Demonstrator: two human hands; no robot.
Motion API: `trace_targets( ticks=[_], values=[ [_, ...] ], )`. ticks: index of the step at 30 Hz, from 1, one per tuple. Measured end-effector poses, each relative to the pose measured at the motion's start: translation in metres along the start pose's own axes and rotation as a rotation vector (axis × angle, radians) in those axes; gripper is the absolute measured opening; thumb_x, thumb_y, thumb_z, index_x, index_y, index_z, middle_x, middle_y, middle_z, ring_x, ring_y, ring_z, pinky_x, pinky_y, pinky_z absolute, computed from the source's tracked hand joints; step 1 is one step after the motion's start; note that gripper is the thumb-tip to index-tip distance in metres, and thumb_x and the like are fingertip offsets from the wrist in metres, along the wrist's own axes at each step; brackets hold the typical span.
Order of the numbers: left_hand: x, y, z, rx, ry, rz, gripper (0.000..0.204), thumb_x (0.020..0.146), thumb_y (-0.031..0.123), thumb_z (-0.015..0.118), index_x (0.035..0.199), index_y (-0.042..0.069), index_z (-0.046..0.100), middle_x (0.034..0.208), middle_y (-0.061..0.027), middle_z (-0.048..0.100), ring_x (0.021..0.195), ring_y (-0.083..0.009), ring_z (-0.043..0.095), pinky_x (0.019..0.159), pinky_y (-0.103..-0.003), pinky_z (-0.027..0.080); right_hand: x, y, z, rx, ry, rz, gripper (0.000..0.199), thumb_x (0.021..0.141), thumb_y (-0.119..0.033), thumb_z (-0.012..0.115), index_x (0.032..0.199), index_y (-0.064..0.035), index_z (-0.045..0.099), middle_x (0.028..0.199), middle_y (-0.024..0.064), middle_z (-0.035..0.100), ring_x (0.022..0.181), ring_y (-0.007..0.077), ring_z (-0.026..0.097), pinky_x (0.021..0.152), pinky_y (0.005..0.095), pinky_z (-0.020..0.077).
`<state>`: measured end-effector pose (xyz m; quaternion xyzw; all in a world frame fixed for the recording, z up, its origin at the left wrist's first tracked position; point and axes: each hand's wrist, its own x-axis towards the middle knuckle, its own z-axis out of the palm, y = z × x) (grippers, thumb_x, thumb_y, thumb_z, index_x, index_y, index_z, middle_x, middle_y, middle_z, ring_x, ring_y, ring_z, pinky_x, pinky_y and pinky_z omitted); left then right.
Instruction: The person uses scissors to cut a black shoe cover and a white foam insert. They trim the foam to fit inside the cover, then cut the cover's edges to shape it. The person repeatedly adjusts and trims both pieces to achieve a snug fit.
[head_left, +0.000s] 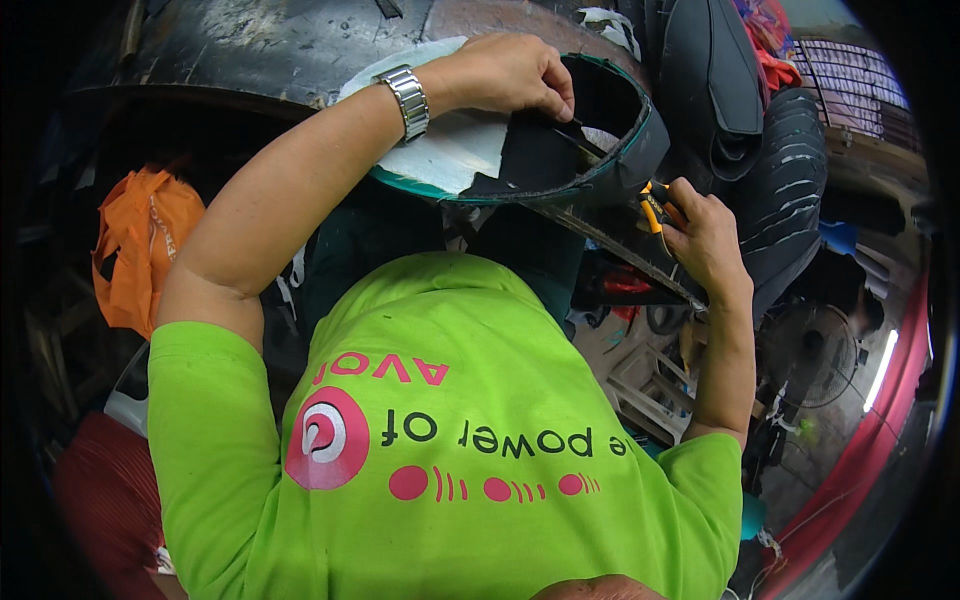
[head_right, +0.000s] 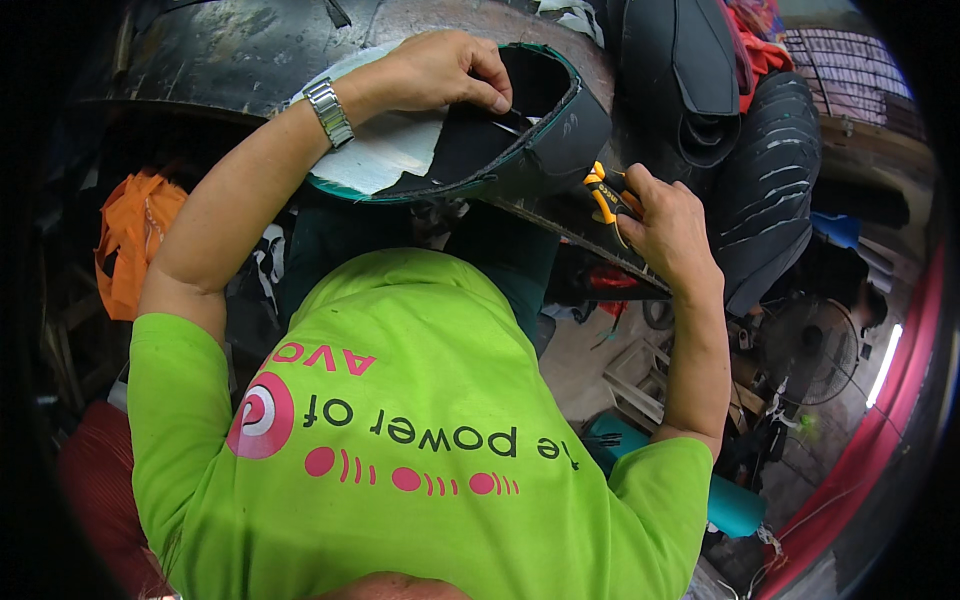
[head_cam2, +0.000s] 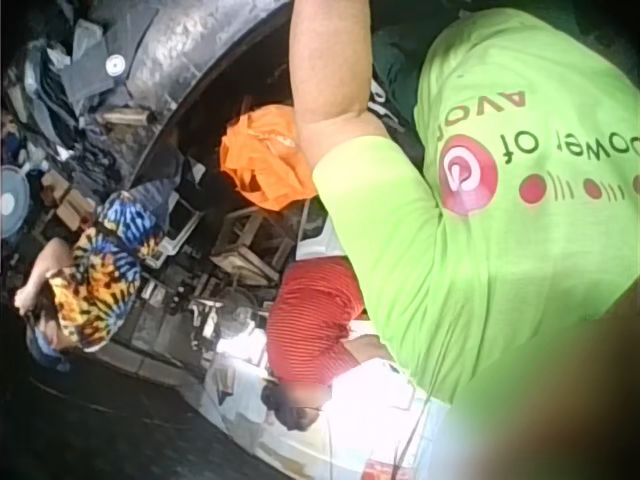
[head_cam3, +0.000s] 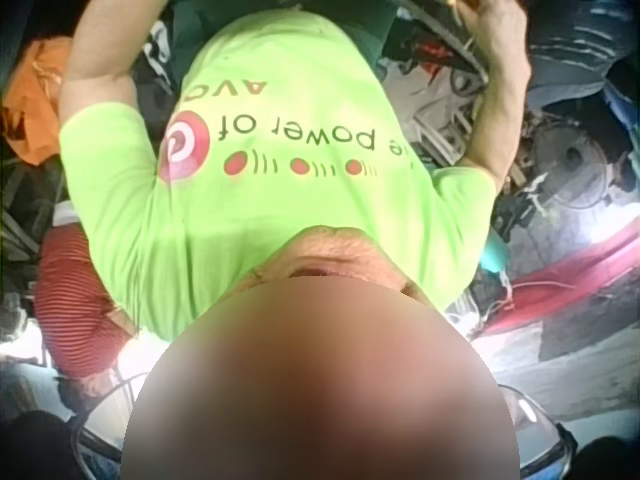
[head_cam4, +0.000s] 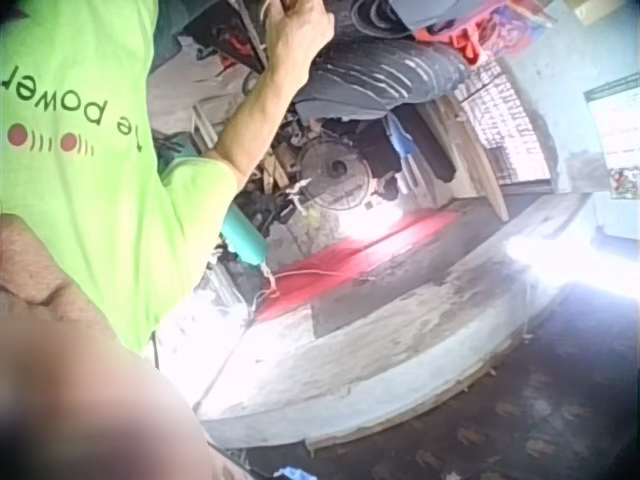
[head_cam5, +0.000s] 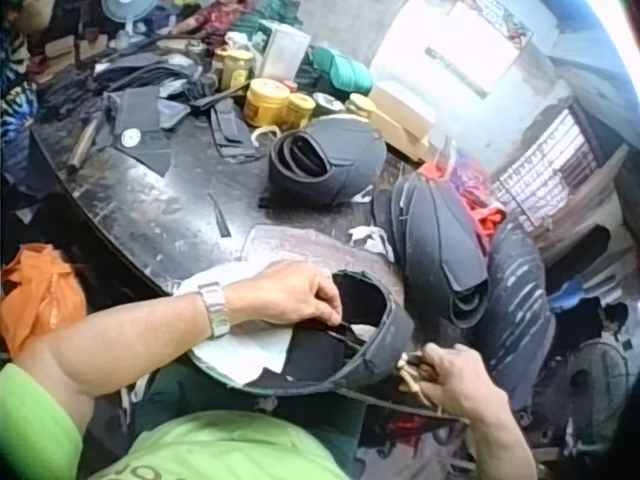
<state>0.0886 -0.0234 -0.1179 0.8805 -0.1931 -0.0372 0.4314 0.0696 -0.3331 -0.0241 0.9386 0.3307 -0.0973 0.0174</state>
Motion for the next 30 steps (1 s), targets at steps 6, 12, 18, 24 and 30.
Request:
trace_targets(
  ticks=[6,12,18,24,30],
  values=[
    [0.001,0.004,0.0,-0.009,-0.05,-0.044,0.022,0.082,0.031,0.078,0.094,0.013,0.079,0.093,-0.003,0.069,0.09,-0.0202,0.065,0.08,-0.033,0.048,0.0,0.0,0.003,-0.012,-0.025,0.005,0.029,0.071,-0.009,0.074,0.086,-0.0066,0.049,0.07,0.015,0.058,0.07,0.0384,0.058,0.067,0.043,0.0445],
    [-0.004,-0.01,0.005,0.064,0.152,0.16,0.018,0.082,0.03,0.077,0.094,0.017,0.08,0.093,-0.0036,0.073,0.086,-0.0201,0.068,0.077,-0.034,0.05,-0.003,-0.003,-0.001,-0.091,0.032,0.038,0.03,0.071,-0.016,0.076,0.09,-0.0076,0.055,0.075,0.013,0.063,0.07,0.035,0.059,0.068,0.0414,0.044],
    [-0.003,-0.019,0.004,-0.136,0.122,0.2,0.018,0.082,0.029,0.077,0.094,0.015,0.08,0.091,-0.0046,0.073,0.082,-0.0202,0.068,0.075,-0.032,0.051,-0.007,-0.012,0.004,0.005,0.106,0.15,0.044,0.069,-0.032,0.083,0.094,-0.0057,0.058,0.077,0.0126,0.064,0.069,0.0322,0.058,0.07,0.039,0.0417],
    [-0.004,-0.01,0.001,-0.134,0.034,0.075,0.018,0.084,0.024,0.076,0.092,0.008,0.076,0.091,-0.0041,0.072,0.084,-0.0182,0.067,0.08,-0.031,0.05,0.001,-0.014,0.007,0.003,0.073,0.067,0.038,0.072,-0.026,0.08,0.095,-0.0062,0.057,0.075,0.0127,0.064,0.067,0.0321,0.056,0.069,0.0369,0.0393],
    [-0.004,-0.009,0.001,-0.07,0.045,0.08,0.019,0.084,0.027,0.075,0.092,0.009,0.077,0.091,-0.0034,0.073,0.084,-0.0181,0.068,0.079,-0.031,0.051,0.011,-0.014,-0.002,0.029,0.005,0.043,0.033,0.075,-0.022,0.079,0.091,-0.006,0.056,0.071,0.0149,0.063,0.067,0.0363,0.059,0.066,0.0396,0.0429]
  ],
)
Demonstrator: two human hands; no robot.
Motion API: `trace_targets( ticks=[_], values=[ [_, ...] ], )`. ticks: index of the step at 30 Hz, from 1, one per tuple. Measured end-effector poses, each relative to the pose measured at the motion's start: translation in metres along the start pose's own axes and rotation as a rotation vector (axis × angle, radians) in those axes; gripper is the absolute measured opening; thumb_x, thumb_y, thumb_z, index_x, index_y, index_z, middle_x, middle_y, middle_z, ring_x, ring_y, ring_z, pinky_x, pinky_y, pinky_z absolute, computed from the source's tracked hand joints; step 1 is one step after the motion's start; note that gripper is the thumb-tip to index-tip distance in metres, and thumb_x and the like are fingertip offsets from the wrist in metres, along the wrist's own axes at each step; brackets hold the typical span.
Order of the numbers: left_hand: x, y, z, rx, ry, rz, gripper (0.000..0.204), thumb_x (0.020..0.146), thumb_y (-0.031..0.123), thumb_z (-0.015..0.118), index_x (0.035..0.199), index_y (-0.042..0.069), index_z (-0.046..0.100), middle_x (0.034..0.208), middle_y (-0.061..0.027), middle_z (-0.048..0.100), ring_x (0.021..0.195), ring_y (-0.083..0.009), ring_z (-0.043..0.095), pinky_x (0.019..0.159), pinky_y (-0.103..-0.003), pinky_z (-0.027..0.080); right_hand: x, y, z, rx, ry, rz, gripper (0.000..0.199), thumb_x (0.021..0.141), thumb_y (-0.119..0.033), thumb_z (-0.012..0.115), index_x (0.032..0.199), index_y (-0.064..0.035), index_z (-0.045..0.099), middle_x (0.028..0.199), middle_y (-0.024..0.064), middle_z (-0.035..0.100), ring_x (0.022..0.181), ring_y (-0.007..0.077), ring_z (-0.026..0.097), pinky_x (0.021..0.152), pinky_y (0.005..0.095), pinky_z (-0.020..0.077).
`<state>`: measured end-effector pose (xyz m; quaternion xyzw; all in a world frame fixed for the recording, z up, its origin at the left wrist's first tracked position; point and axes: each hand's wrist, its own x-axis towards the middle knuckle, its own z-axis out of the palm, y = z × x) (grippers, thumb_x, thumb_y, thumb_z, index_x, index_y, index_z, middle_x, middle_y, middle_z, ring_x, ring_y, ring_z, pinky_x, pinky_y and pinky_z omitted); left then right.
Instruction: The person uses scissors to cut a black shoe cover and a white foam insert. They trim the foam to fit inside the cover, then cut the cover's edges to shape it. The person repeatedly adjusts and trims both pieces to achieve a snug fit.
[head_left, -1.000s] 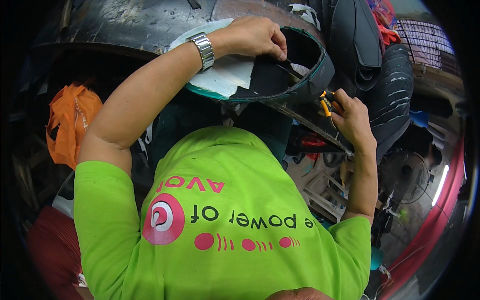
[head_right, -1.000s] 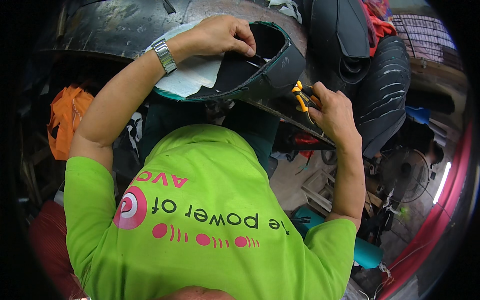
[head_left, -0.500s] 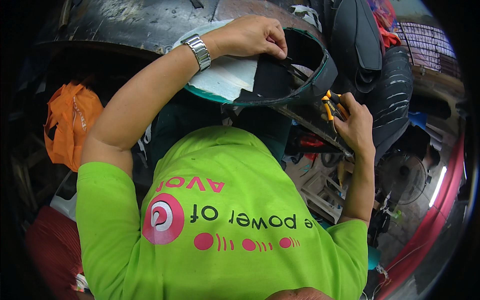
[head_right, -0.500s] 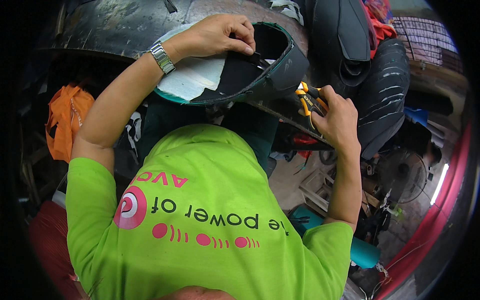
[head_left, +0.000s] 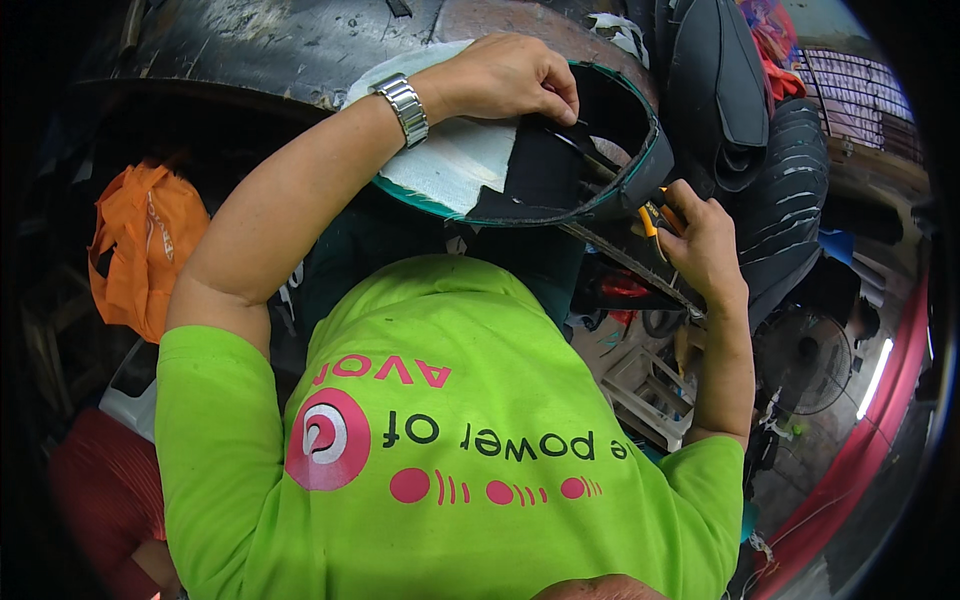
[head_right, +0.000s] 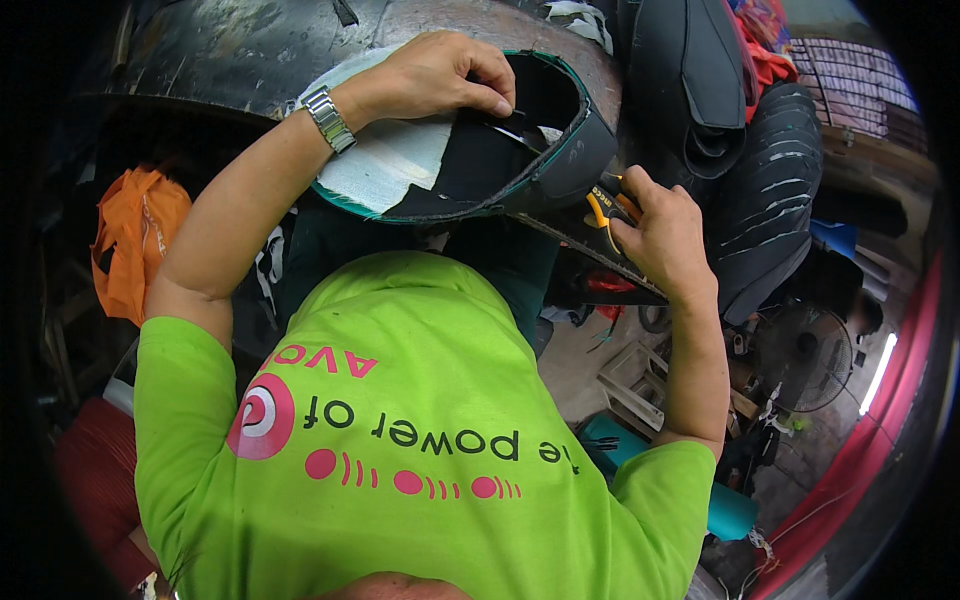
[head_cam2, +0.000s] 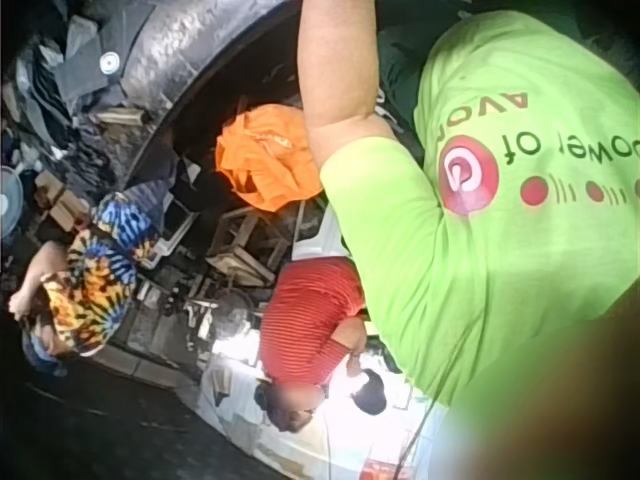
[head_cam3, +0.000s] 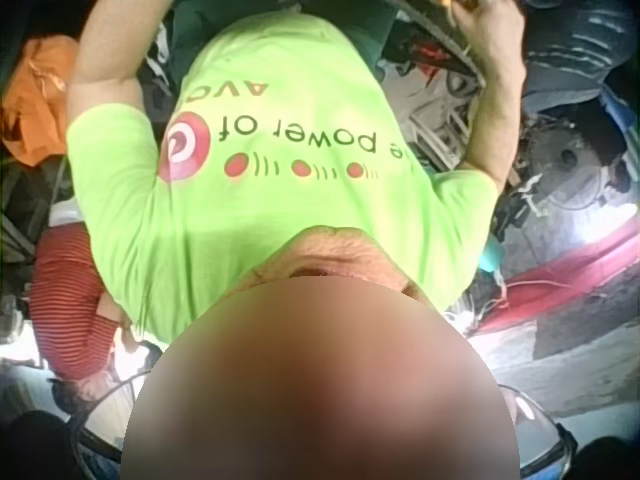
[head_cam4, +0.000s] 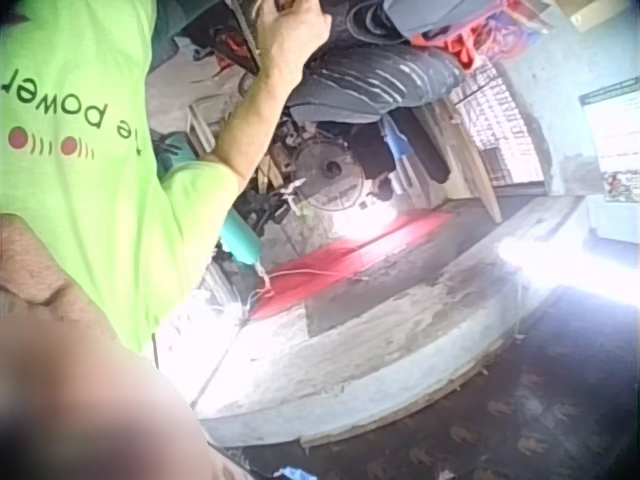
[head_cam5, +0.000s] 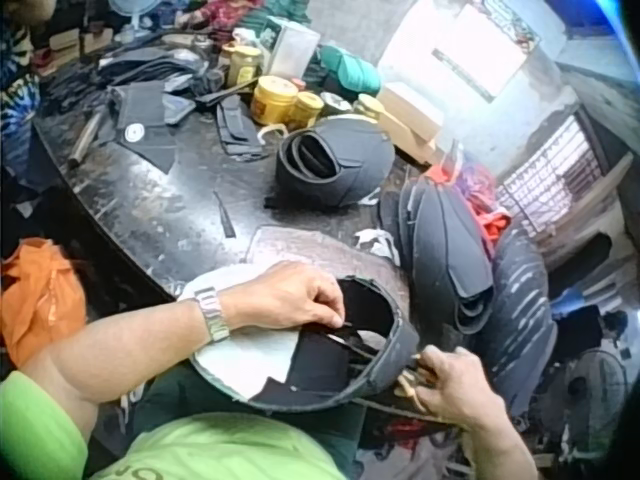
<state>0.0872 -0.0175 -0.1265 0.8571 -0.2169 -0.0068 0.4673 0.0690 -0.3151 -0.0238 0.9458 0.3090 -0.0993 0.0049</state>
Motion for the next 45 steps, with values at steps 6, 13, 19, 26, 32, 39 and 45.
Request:
trace_targets(
  ticks=[6,13,19,26,32,39,45],
  values=[
    [0.0,-0.003,0.002,0.003,0.037,0.04,0.019,0.084,0.031,0.075,0.095,0.016,0.08,0.089,-0.0033,0.076,0.082,-0.0182,0.071,0.076,-0.031,0.051,0.004,-0.004,0.0,0.072,-0.056,0.046,0.032,0.076,-0.022,0.079,0.088,-0.0044,0.056,0.071,0.016,0.065,0.068,0.0385,0.064,0.063,0.0434,0.0475],
    [0.001,-0.003,0.0,-0.036,0.016,-0.021,0.02,0.086,0.029,0.074,0.096,0.012,0.078,0.089,-0.0044,0.075,0.084,-0.0181,0.069,0.08,-0.031,0.05,-0.002,-0.012,-0.007,-0.186,-0.012,-0.065,0.032,0.069,-0.013,0.077,0.09,-0.0074,0.053,0.074,0.0116,0.065,0.071,0.0328,0.062,0.067,0.0394,0.0432],
    [0.001,-0.011,-0.006,-0.204,0.01,0.035,0.021,0.091,0.024,0.071,0.096,0.003,0.072,0.096,-0.0035,0.066,0.091,-0.0148,0.062,0.087,-0.029,0.047,-0.007,-0.014,-0.004,-0.172,0.074,-0.014,0.028,0.069,-0.012,0.074,0.09,-0.0076,0.054,0.075,0.0097,0.065,0.069,0.0321,0.061,0.068,0.0395,0.0435],
    [0.0,-0.019,-0.007,-0.2,0.05,0.135,0.022,0.093,0.024,0.069,0.095,0.001,0.069,0.104,-0.0033,0.063,0.096,-0.0151,0.059,0.09,-0.028,0.047,-0.017,-0.013,0.004,0.017,0.094,0.17,0.028,0.068,-0.016,0.074,0.091,-0.0084,0.059,0.076,0.012,0.066,0.067,0.0344,0.058,0.07,0.0397,0.0453],
    [-0.002,-0.015,-0.008,-0.21,0.046,0.124,0.022,0.093,0.023,0.068,0.095,0.001,0.069,0.103,-0.0032,0.063,0.095,-0.0144,0.06,0.09,-0.028,0.047,-0.008,-0.016,0.009,0.0,0.071,0.095,0.028,0.068,-0.016,0.074,0.087,-0.0073,0.056,0.075,0.0124,0.064,0.065,0.0339,0.055,0.073,0.0393,0.0441],
    [-0.001,-0.014,-0.007,-0.32,0.023,0.048,0.022,0.093,0.021,0.068,0.097,0.0,0.07,0.103,-0.0026,0.063,0.096,-0.0119,0.059,0.089,-0.026,0.047,-0.002,-0.022,0.009,0.173,0.059,0.052,0.03,0.07,-0.014,0.075,0.096,-0.0058,0.061,0.075,0.0163,0.066,0.07,0.0378,0.064,0.069,0.0424,0.0486],
    [0.0,-0.017,-0.008,-0.318,0.056,0.051,0.02,0.094,0.018,0.067,0.097,-0.001,0.069,0.105,-0.0019,0.061,0.095,-0.0115,0.058,0.088,-0.025,0.046,-0.001,-0.026,0.01,0.113,-0.023,0.097,0.033,0.07,-0.014,0.076,0.098,-0.0052,0.061,0.075,0.0164,0.067,0.073,0.0377,0.066,0.071,0.0437,0.0508]
  ],
)
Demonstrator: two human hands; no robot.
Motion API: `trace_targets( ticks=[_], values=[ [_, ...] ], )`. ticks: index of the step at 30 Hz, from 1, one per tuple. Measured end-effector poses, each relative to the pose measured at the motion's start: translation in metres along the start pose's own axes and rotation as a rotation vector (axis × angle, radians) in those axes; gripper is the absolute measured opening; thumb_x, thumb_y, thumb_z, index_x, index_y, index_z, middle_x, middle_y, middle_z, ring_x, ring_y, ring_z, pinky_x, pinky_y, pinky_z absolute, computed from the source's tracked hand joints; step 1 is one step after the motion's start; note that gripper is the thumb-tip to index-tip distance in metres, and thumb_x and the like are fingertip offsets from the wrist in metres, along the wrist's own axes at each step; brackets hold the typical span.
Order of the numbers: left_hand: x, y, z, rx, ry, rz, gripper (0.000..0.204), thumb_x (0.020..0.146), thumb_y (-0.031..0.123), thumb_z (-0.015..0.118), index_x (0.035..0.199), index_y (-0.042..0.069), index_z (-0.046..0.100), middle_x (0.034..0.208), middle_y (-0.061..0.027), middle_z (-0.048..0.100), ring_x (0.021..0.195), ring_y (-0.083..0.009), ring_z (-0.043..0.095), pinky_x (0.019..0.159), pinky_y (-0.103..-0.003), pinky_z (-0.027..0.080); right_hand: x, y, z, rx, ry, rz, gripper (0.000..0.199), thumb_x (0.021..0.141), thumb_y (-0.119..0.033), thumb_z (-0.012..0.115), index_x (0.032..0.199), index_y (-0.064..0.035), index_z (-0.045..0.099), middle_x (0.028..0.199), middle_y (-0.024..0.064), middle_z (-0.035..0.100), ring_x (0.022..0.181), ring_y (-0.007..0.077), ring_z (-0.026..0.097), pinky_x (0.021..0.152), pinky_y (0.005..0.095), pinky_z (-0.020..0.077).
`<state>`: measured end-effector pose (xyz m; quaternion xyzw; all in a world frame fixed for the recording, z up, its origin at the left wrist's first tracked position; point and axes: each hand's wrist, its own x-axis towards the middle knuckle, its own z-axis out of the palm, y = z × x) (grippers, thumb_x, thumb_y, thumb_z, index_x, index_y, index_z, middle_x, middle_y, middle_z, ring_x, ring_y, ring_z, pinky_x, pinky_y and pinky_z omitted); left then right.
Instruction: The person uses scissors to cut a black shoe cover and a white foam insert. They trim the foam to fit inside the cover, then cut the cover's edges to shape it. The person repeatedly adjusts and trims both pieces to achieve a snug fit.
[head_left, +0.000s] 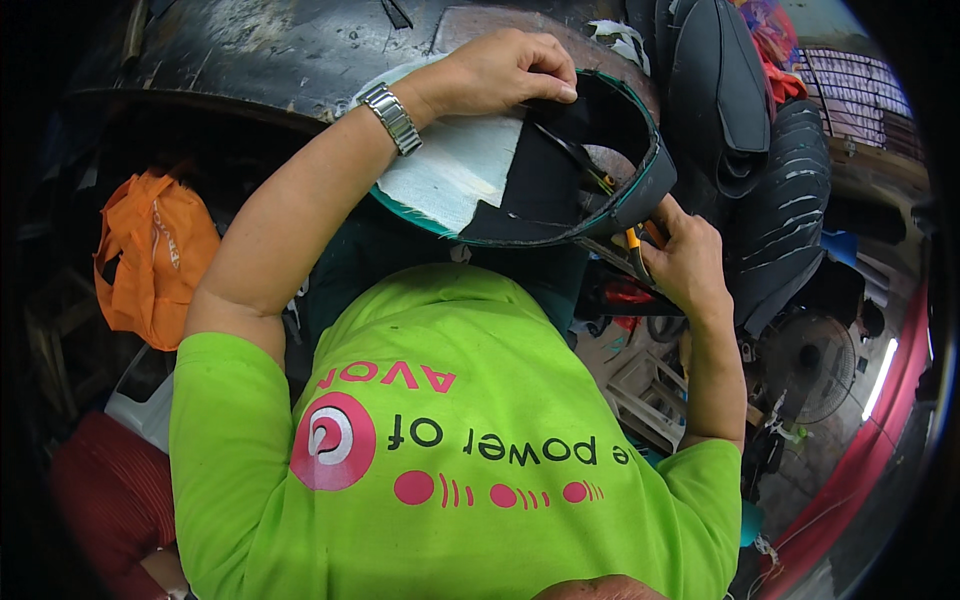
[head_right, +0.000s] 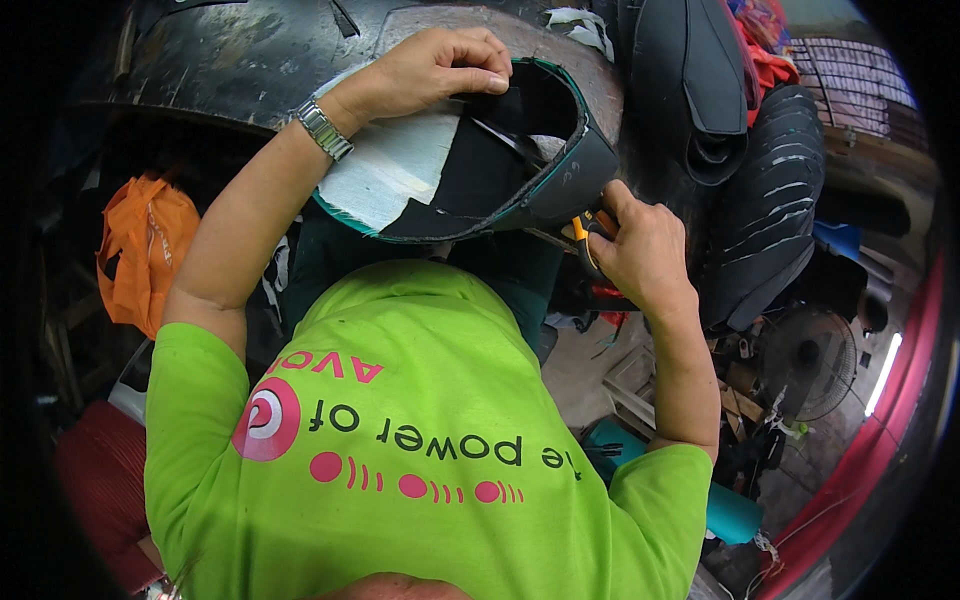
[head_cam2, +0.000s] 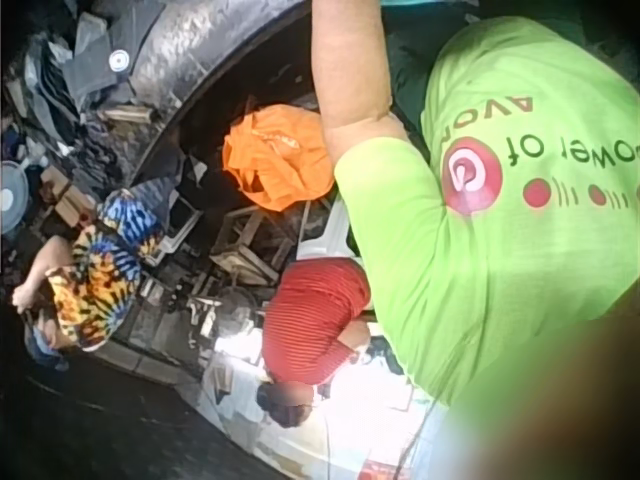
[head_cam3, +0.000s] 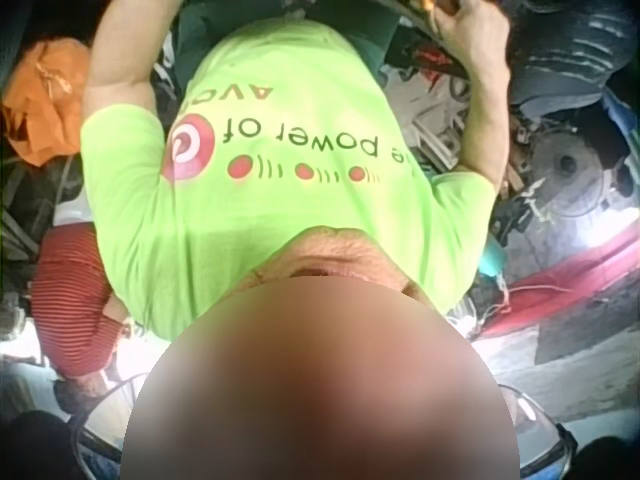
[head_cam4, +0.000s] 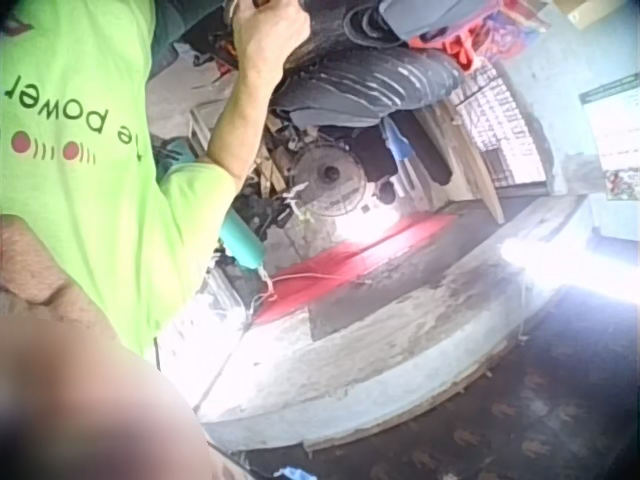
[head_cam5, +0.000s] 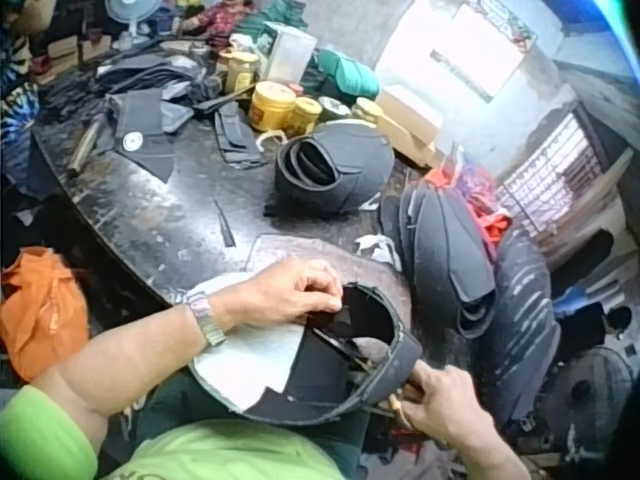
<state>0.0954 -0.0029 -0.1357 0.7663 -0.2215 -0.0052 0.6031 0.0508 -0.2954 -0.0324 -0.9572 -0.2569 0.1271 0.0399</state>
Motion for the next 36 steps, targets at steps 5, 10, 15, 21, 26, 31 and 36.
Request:
trace_targets(
  ticks=[5,10,15,21,26,31,36],
  values=[
    [0.0,-0.007,0.001,0.073,0.048,0.033,0.02,0.095,0.019,0.066,0.095,0.0,0.068,0.109,-0.0012,0.058,0.097,-0.0101,0.057,0.089,-0.024,0.046,-0.004,-0.007,-0.003,-0.232,0.064,-0.08,0.031,0.07,-0.012,0.077,0.093,-0.0069,0.057,0.075,0.0131,0.068,0.074,0.0345,0.066,0.075,0.0421,0.0492],
    [0.007,-0.02,0.002,-0.106,0.145,0.072,0.023,0.094,0.024,0.068,0.099,0.002,0.071,0.109,-0.0034,0.062,0.098,-0.0136,0.06,0.089,-0.024,0.046,-0.009,-0.01,0.003,-0.251,0.062,-0.09,0.033,0.069,-0.008,0.075,0.097,-0.0077,0.058,0.078,0.0128,0.068,0.07,0.034,0.064,0.068,0.0415,0.0474],
    [0.002,-0.018,-0.005,-0.201,0.093,0.032,0.021,0.095,0.022,0.065,0.094,0.002,0.069,0.108,-0.0012,0.059,0.098,-0.0102,0.058,0.09,-0.024,0.046,-0.009,0.003,0.015,0.177,0.024,-0.002,0.033,0.072,-0.02,0.083,0.083,-0.0035,0.058,0.066,0.0105,0.062,0.061,0.0269,0.061,0.059,0.0371,0.0426],
    [-0.003,-0.01,-0.01,-0.156,0.053,0.044,0.02,0.095,0.024,0.064,0.091,0.005,0.068,0.108,-0.0003,0.058,0.1,-0.0093,0.058,0.092,-0.024,0.046,-0.017,0.041,0.015,0.53,-0.269,0.3,0.044,0.067,-0.026,0.09,0.071,-0.0049,0.052,0.064,-0.0035,0.04,0.063,0.0087,0.035,0.054,0.0274,0.029],
    [-0.006,0.006,-0.007,-0.187,0.166,0.112,0.02,0.088,0.022,0.072,0.097,0.005,0.067,0.105,-0.0004,0.059,0.095,-0.0113,0.059,0.086,-0.026,0.049,-0.036,0.055,0.019,0.792,-0.206,0.401,0.036,0.073,-0.019,0.088,0.074,-0.0064,0.054,0.059,-0.0039,0.045,0.053,0.0052,0.039,0.049,0.0225,0.0286],
    [-0.033,0.046,-0.002,0.567,0.32,0.164,0.04,0.079,0.023,0.081,0.111,0.005,0.064,0.102,-0.0052,0.06,0.092,-0.0162,0.06,0.079,-0.029,0.052,-0.044,0.054,0.03,0.939,-0.231,0.471,0.032,0.077,-0.019,0.086,0.08,-0.0061,0.056,0.055,-0.0032,0.05,0.046,0.0047,0.045,0.044,0.0206,0.0329],
    [-0.057,0.06,0.02,0.646,0.196,-0.049,0.054,0.073,0.022,0.084,0.119,0.005,0.062,0.117,-0.0135,0.057,0.11,-0.0323,0.057,0.095,-0.039,0.047,-0.039,0.045,0.041,1.1,-0.146,0.541,0.026,0.083,-0.019,0.08,0.087,-0.0055,0.058,0.06,-0.0008,0.055,0.046,0.0085,0.051,0.045,0.0215,0.0385]
  ],
)
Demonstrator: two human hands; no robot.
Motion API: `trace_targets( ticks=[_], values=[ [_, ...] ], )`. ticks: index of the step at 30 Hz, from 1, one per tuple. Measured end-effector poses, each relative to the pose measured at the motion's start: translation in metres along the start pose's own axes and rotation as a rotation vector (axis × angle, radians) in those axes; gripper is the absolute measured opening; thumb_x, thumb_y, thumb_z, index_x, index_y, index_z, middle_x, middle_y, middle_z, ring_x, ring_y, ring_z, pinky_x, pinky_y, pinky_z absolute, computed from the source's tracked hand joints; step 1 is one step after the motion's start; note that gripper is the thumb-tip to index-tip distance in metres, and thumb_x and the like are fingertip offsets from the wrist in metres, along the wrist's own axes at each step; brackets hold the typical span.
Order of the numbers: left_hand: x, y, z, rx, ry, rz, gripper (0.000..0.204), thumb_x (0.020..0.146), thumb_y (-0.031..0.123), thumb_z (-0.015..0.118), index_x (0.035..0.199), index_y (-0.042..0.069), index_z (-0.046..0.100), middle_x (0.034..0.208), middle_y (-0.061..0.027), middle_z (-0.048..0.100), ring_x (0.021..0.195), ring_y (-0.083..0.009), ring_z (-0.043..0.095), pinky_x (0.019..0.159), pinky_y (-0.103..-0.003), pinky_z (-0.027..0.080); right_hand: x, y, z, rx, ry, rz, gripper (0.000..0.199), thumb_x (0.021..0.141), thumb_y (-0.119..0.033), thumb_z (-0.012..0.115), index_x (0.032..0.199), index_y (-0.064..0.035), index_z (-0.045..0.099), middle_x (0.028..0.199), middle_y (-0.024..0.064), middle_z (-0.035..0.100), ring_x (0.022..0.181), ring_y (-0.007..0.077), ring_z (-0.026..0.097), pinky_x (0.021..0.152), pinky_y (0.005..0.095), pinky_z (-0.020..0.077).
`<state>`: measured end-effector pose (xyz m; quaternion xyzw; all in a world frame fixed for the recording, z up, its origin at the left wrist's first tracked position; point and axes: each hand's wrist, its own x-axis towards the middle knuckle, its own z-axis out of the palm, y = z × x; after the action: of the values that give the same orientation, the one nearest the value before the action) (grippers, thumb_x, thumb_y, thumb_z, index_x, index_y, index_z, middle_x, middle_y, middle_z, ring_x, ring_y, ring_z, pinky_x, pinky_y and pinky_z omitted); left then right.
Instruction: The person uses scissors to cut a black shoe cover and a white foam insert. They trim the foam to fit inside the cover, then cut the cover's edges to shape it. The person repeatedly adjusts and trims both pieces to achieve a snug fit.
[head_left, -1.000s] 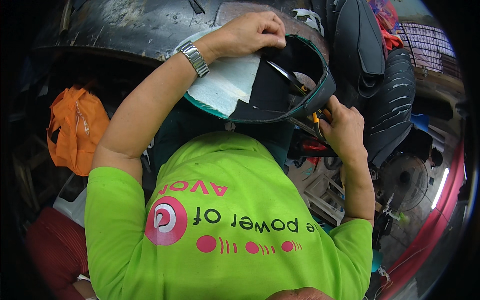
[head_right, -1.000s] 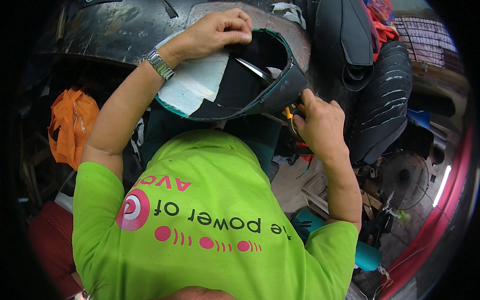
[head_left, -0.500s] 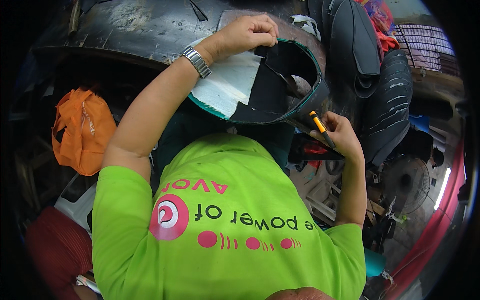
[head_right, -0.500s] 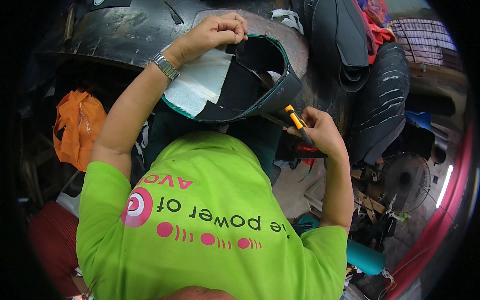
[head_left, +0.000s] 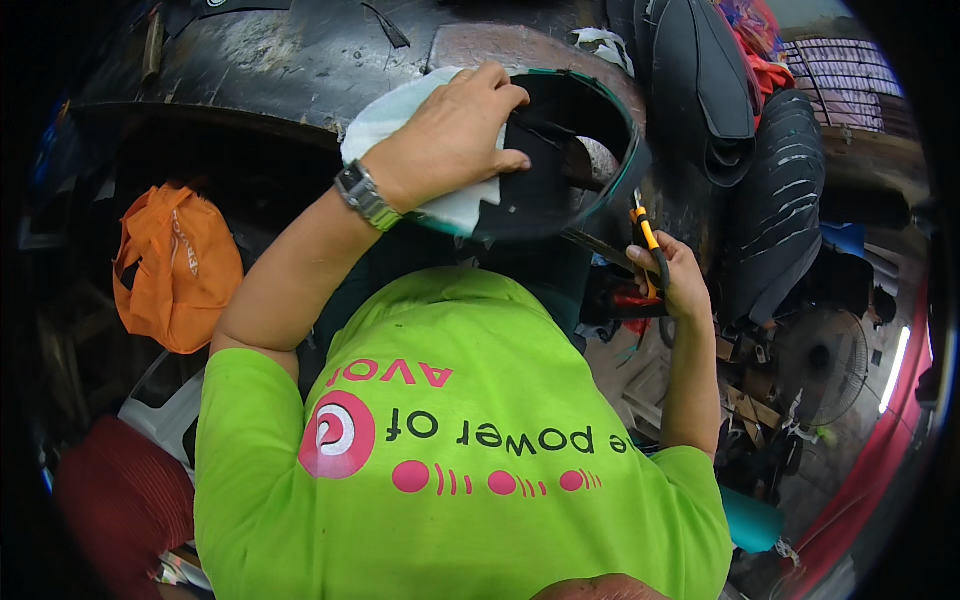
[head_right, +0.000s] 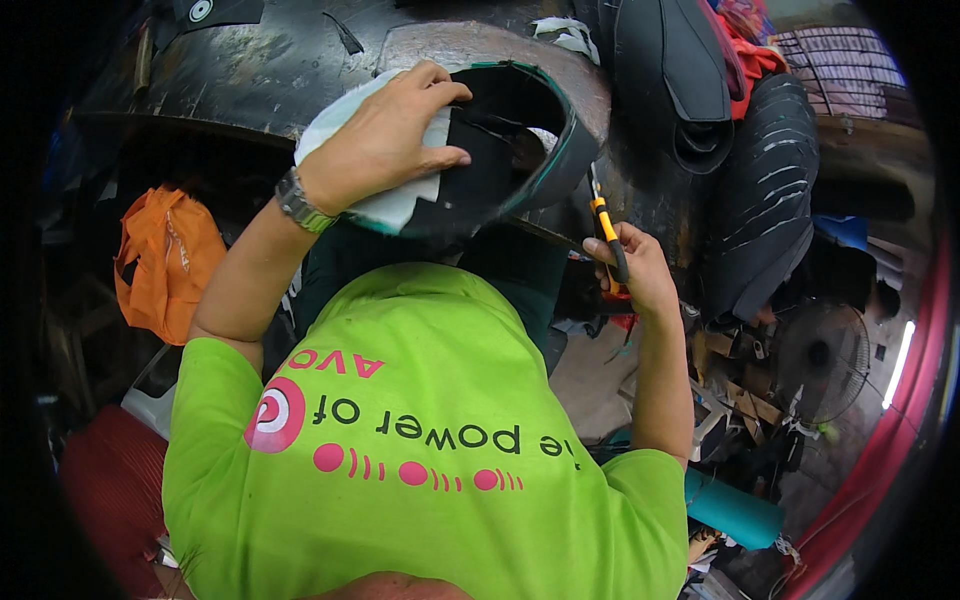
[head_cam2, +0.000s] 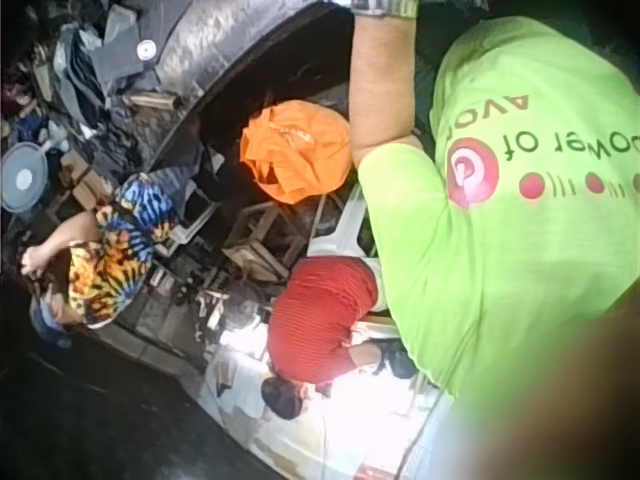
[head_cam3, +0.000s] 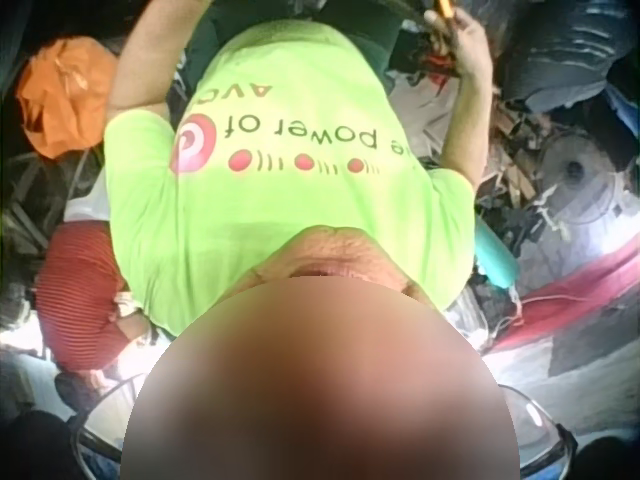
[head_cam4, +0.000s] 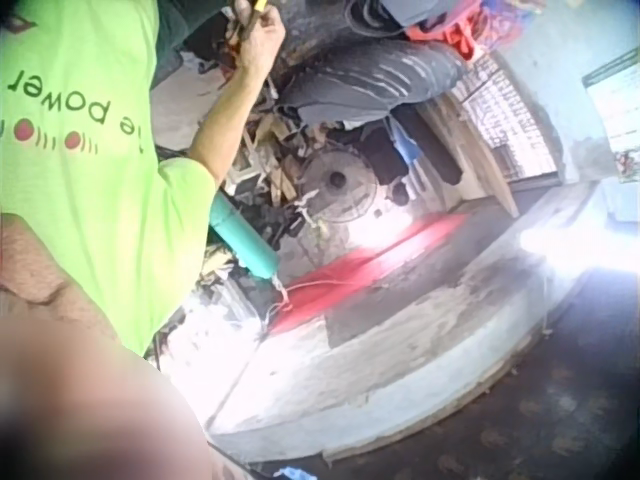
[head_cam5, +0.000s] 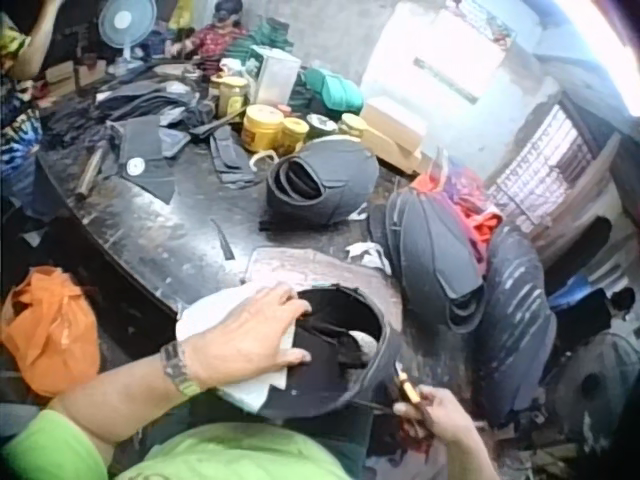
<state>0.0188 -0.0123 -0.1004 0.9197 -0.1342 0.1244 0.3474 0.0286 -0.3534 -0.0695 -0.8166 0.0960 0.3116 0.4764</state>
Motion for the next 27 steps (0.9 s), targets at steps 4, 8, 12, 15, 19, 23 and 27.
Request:
trace_targets(
  ticks=[4,8,12,15,19,23,27],
  values=[
    [0.013,-0.005,0.002,0.01,-0.15,0.2,0.055,0.071,0.012,0.082,0.122,0.005,0.061,0.12,-0.0118,0.056,0.117,-0.0312,0.054,0.102,-0.038,0.044,0.003,-0.008,0.011,0.198,0.082,-0.164,0.024,0.086,-0.02,0.076,0.093,-0.0042,0.059,0.066,0.0009,0.057,0.051,0.0094,0.053,0.051,0.022,0.042],
    [0.047,-0.007,-0.014,-0.012,-0.541,0.316,0.054,0.07,0.005,0.081,0.12,0.008,0.062,0.122,-0.0092,0.056,0.12,-0.0298,0.053,0.106,-0.039,0.042,0.006,-0.026,0.02,0.273,0.139,-0.357,0.024,0.089,-0.019,0.073,0.1,-0.0021,0.06,0.074,0.0016,0.058,0.06,0.0095,0.056,0.055,0.0229,0.0446],
    [0.066,0.009,-0.014,0.112,-0.712,0.225,0.047,0.072,0.006,0.08,0.116,0.009,0.063,0.12,-0.009,0.057,0.118,-0.0294,0.055,0.1,-0.039,0.046,0.009,-0.035,0.037,0.306,0.024,-0.342,0.024,0.089,-0.02,0.073,0.102,-0.0027,0.061,0.075,0.0008,0.059,0.061,0.009,0.057,0.057,0.0229,0.0468],
    [0.061,0.012,-0.004,0.145,-0.664,0.174,0.037,0.077,0.007,0.078,0.11,0.007,0.063,0.116,-0.0104,0.057,0.116,-0.0296,0.056,0.094,-0.039,0.048,0.01,-0.035,0.051,0.342,-0.082,-0.294,0.026,0.088,-0.022,0.076,0.101,-0.0041,0.062,0.074,0.0007,0.061,0.059,0.0092,0.059,0.055,0.0223,0.0473],
    [0.036,-0.001,0.01,-0.082,-0.277,0.203,0.029,0.081,0.011,0.077,0.103,0.004,0.06,0.112,-0.0123,0.055,0.111,-0.0306,0.057,0.09,-0.038,0.049,0.01,-0.037,0.055,0.324,-0.127,-0.302,0.028,0.086,-0.023,0.077,0.101,-0.0043,0.062,0.072,0.0012,0.062,0.057,0.0093,0.059,0.054,0.0218,0.0463],
    [0.026,-0.015,0.019,-0.168,-0.123,0.184,0.031,0.08,0.013,0.078,0.104,0.003,0.06,0.112,-0.0113,0.055,0.107,-0.0309,0.059,0.092,-0.037,0.049,0.012,-0.036,0.057,0.246,-0.109,-0.268,0.028,0.086,-0.024,0.078,0.099,-0.0043,0.062,0.07,0.0019,0.062,0.056,0.0094,0.058,0.053,0.0218,0.0453],
    [0.031,-0.019,0.02,-0.165,-0.131,0.181,0.023,0.079,0.009,0.077,0.098,0.004,0.065,0.111,-0.0092,0.057,0.104,-0.0286,0.061,0.091,-0.037,0.05,0.017,-0.037,0.037,0.047,-0.018,-0.278,0.027,0.082,-0.02,0.082,0.093,-0.005,0.063,0.071,-0.0003,0.061,0.058,0.0049,0.055,0.054,0.02,0.0427]
  ],
)
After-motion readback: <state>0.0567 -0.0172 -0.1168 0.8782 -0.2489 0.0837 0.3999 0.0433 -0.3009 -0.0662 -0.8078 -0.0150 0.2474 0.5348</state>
